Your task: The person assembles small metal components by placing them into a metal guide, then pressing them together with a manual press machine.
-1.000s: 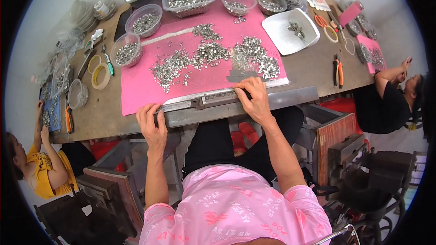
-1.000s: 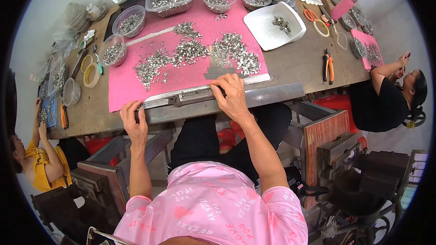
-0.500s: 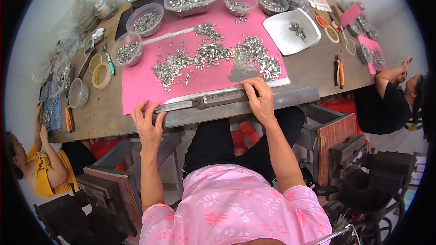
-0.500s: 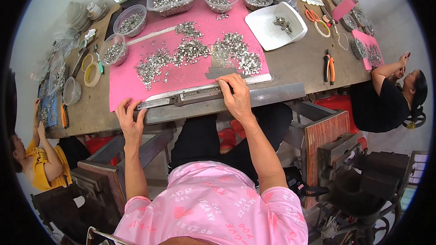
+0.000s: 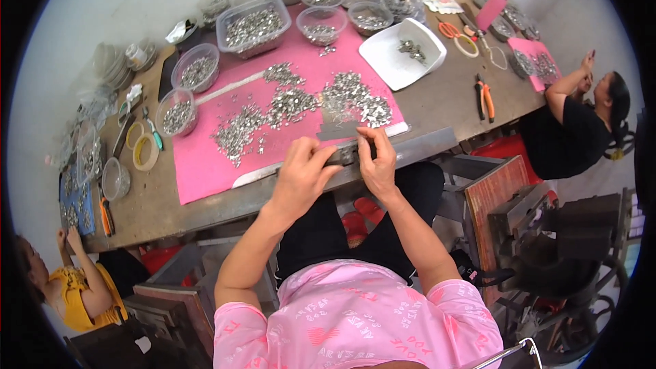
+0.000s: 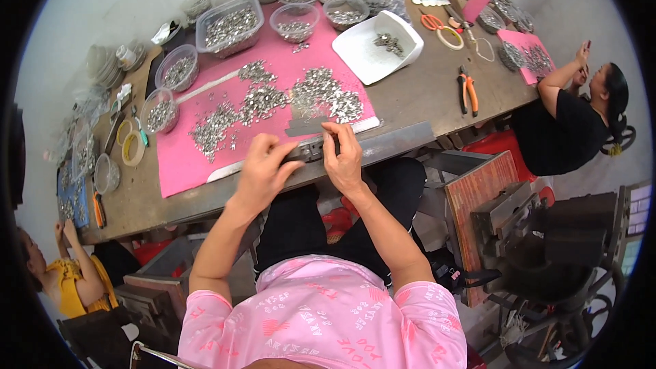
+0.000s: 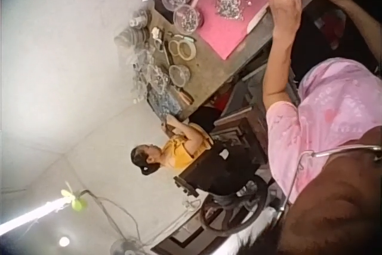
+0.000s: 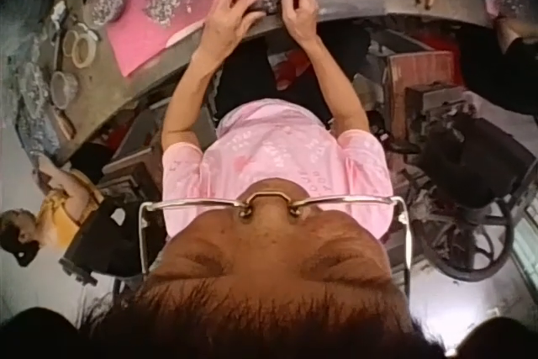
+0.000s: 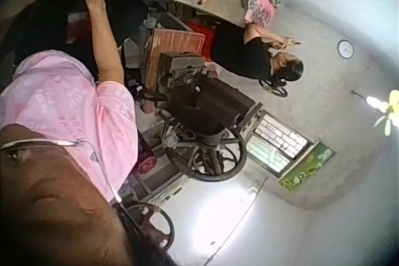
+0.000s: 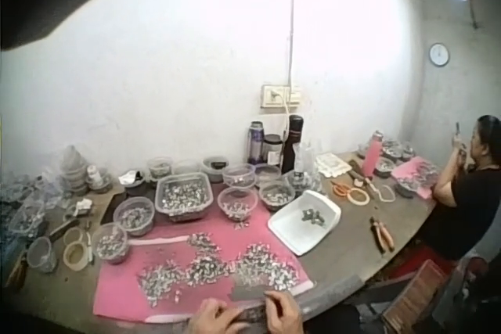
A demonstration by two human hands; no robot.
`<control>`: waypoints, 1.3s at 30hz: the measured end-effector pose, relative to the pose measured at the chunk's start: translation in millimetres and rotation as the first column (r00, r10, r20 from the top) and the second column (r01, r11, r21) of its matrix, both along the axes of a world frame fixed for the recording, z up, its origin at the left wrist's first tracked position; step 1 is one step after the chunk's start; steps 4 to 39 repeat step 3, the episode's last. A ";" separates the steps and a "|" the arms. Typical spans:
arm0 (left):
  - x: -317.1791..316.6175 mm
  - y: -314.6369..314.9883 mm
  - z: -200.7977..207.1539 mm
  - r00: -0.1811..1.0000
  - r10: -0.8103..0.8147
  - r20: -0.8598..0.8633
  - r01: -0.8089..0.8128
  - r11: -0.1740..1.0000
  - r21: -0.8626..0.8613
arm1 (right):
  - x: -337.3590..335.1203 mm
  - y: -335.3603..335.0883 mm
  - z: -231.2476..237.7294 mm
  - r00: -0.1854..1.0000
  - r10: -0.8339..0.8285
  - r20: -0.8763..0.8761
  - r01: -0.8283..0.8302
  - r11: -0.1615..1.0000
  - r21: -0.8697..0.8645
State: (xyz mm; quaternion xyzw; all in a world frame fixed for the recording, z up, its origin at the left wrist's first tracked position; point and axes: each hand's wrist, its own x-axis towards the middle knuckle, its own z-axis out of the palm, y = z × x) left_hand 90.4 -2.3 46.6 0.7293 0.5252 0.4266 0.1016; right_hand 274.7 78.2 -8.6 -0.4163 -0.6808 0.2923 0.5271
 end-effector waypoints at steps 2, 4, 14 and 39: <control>19.5 27.4 -18.2 0.960 0.071 -0.272 -0.067 0.997 0.024 | 18.7 3.1 -3.6 0.964 -0.160 0.210 0.104 0.961 0.256; 27.3 38.6 -20.7 0.963 0.043 -0.267 -0.032 0.998 0.046 | 31.0 0.1 -12.6 0.891 -0.245 0.382 0.129 0.944 0.304; 27.3 38.6 -20.7 0.963 0.043 -0.267 -0.032 0.998 0.046 | 31.0 0.1 -12.6 0.891 -0.245 0.382 0.129 0.944 0.304; 27.3 38.6 -20.7 0.963 0.043 -0.267 -0.032 0.998 0.046 | 31.0 0.1 -12.6 0.891 -0.245 0.382 0.129 0.944 0.304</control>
